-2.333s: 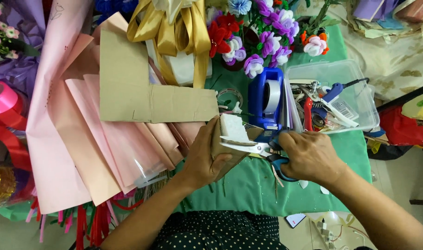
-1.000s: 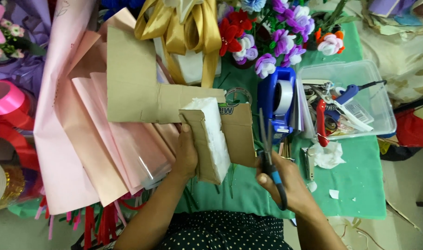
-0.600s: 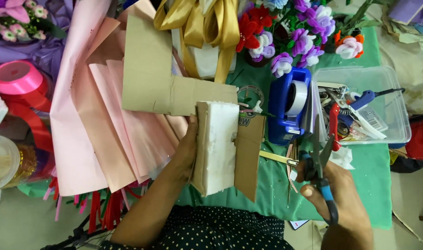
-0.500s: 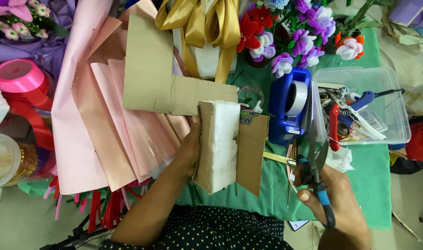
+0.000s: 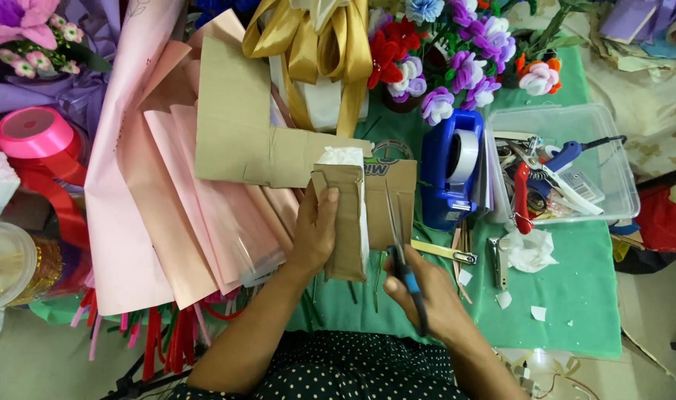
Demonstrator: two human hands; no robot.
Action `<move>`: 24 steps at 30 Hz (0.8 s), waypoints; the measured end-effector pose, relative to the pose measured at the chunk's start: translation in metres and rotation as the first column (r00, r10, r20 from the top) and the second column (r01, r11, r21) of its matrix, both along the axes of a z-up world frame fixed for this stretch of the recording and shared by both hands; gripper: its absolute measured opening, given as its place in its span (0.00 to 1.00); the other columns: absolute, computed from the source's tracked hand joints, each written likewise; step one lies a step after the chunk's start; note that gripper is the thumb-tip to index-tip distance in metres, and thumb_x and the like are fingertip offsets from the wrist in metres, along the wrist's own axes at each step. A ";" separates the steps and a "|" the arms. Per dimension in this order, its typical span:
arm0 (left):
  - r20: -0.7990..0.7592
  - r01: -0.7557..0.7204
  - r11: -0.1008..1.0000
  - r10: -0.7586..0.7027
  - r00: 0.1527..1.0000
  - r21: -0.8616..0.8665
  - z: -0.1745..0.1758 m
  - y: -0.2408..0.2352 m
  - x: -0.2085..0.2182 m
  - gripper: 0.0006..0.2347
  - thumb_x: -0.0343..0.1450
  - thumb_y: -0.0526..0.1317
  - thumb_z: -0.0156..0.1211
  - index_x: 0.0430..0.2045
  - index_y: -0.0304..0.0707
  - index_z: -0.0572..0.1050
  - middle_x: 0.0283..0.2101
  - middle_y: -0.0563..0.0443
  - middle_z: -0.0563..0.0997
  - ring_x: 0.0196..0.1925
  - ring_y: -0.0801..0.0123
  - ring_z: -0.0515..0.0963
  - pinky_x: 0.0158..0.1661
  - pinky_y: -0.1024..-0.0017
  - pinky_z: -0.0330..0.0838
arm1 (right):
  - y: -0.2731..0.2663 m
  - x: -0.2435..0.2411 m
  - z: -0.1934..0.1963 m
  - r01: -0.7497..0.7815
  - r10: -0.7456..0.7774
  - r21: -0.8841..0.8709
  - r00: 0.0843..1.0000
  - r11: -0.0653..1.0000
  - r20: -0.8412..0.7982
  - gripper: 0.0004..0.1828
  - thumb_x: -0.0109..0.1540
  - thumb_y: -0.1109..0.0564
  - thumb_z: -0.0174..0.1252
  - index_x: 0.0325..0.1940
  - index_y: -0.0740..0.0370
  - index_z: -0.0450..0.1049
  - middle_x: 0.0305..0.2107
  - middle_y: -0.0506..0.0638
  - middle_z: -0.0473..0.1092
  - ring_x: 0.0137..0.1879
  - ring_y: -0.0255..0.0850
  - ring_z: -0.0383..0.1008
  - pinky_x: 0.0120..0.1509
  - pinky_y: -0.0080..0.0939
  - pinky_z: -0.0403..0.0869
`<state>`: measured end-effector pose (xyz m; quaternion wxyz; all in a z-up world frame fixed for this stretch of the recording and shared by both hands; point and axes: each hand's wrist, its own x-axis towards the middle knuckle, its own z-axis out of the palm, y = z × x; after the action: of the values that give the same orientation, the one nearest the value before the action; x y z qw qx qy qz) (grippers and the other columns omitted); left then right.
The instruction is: The person cuts a piece of cardboard with scissors, folds it around a white rectangular block, and trims the excess cardboard to form a small box. The person repeatedly adjusts and trims the edges to fit the block snugly.
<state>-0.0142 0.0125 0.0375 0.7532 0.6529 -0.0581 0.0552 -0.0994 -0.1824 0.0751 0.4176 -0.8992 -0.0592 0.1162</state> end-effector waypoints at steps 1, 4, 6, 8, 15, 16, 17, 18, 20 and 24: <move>-0.001 0.004 1.000 -0.004 1.000 -0.001 0.000 -0.001 0.000 0.28 0.74 0.59 0.44 0.62 0.40 0.65 0.60 0.45 0.75 0.63 0.59 0.73 0.62 0.63 0.69 | 0.003 0.003 -0.002 0.004 -0.004 -0.001 1.000 1.000 -0.001 0.36 0.55 0.21 0.41 0.42 0.52 0.73 0.26 0.46 0.76 0.29 0.39 0.76 0.36 0.43 0.71; 0.142 -0.063 0.997 0.055 0.988 0.048 -0.006 -0.001 0.001 0.24 0.77 0.55 0.43 0.62 0.37 0.65 0.62 0.43 0.74 0.67 0.56 0.71 0.66 0.63 0.63 | 0.008 0.009 -0.015 0.034 -0.034 0.005 0.999 0.999 -0.004 0.33 0.58 0.24 0.41 0.43 0.52 0.72 0.26 0.45 0.74 0.31 0.40 0.75 0.37 0.44 0.68; 0.225 -0.036 0.999 0.026 0.974 0.041 -0.017 0.001 0.003 0.23 0.81 0.46 0.40 0.71 0.31 0.54 0.66 0.32 0.67 0.65 0.54 0.67 0.66 0.45 0.60 | 0.006 0.009 -0.030 0.067 -0.091 0.186 0.988 0.980 0.121 0.22 0.59 0.36 0.58 0.41 0.56 0.76 0.22 0.58 0.75 0.30 0.56 0.78 0.36 0.55 0.73; 0.199 -0.019 1.000 0.016 0.980 0.017 -0.031 0.004 0.000 0.24 0.81 0.46 0.38 0.71 0.32 0.54 0.66 0.33 0.67 0.65 0.54 0.68 0.66 0.45 0.59 | -0.012 0.011 -0.067 0.106 -0.198 0.339 0.947 0.935 0.251 0.20 0.61 0.39 0.58 0.40 0.58 0.77 0.25 0.58 0.76 0.34 0.53 0.79 0.42 0.52 0.75; -0.173 0.068 0.986 -0.095 0.980 -0.155 0.019 0.009 -0.023 0.34 0.77 0.61 0.36 0.70 0.29 0.55 0.62 0.27 0.70 0.57 0.50 0.74 0.60 0.43 0.67 | -0.037 0.035 -0.040 0.106 -0.621 0.871 0.743 0.479 0.251 0.12 0.70 0.55 0.46 0.43 0.68 0.68 0.35 0.60 0.71 0.44 0.50 0.78 0.55 0.50 0.80; -0.169 0.065 0.986 -0.092 0.981 -0.156 0.022 0.009 -0.022 0.34 0.77 0.61 0.36 0.70 0.29 0.55 0.62 0.27 0.70 0.57 0.50 0.74 0.60 0.43 0.67 | -0.042 0.039 -0.043 0.100 -0.618 0.871 0.744 0.480 0.255 0.12 0.70 0.55 0.46 0.43 0.68 0.68 0.35 0.60 0.71 0.44 0.50 0.78 0.55 0.50 0.80; -0.226 0.049 0.977 -0.097 0.969 -0.209 0.024 0.009 -0.023 0.34 0.76 0.62 0.37 0.69 0.31 0.57 0.59 0.29 0.72 0.54 0.51 0.76 0.58 0.45 0.69 | -0.047 0.040 -0.046 0.025 -0.482 0.877 0.843 0.480 0.240 0.17 0.69 0.51 0.44 0.49 0.68 0.69 0.42 0.63 0.73 0.50 0.51 0.79 0.54 0.47 0.80; -0.283 0.029 0.965 -0.105 0.953 -0.259 0.026 0.008 -0.025 0.35 0.75 0.63 0.38 0.69 0.33 0.60 0.57 0.30 0.74 0.52 0.53 0.77 0.56 0.46 0.71 | -0.052 0.041 -0.050 -0.049 -0.330 0.884 0.917 0.466 0.225 0.23 0.68 0.48 0.42 0.55 0.68 0.69 0.49 0.67 0.75 0.55 0.53 0.80 0.53 0.44 0.80; -0.302 0.052 0.943 -0.157 0.940 -0.328 0.051 -0.001 -0.031 0.33 0.74 0.64 0.38 0.67 0.37 0.63 0.54 0.35 0.77 0.50 0.57 0.79 0.55 0.52 0.73 | -0.044 0.041 -0.054 -0.161 -0.167 0.936 0.961 0.312 0.221 0.26 0.67 0.46 0.43 0.58 0.72 0.68 0.50 0.71 0.74 0.56 0.58 0.78 0.49 0.46 0.81; -0.444 0.032 0.962 -0.155 0.883 -0.273 0.024 0.003 -0.021 0.37 0.70 0.69 0.42 0.69 0.43 0.62 0.38 0.39 0.76 0.35 0.60 0.79 0.41 0.57 0.80 | -0.023 0.048 -0.041 -0.283 0.156 0.956 0.950 0.074 0.269 0.31 0.68 0.45 0.45 0.62 0.77 0.66 0.50 0.76 0.72 0.56 0.61 0.77 0.48 0.50 0.83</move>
<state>-0.0348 0.0160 0.0612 0.8255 0.5402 0.0982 -0.1310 -0.0511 -0.2055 0.0341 0.8819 -0.3770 -0.2755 0.0655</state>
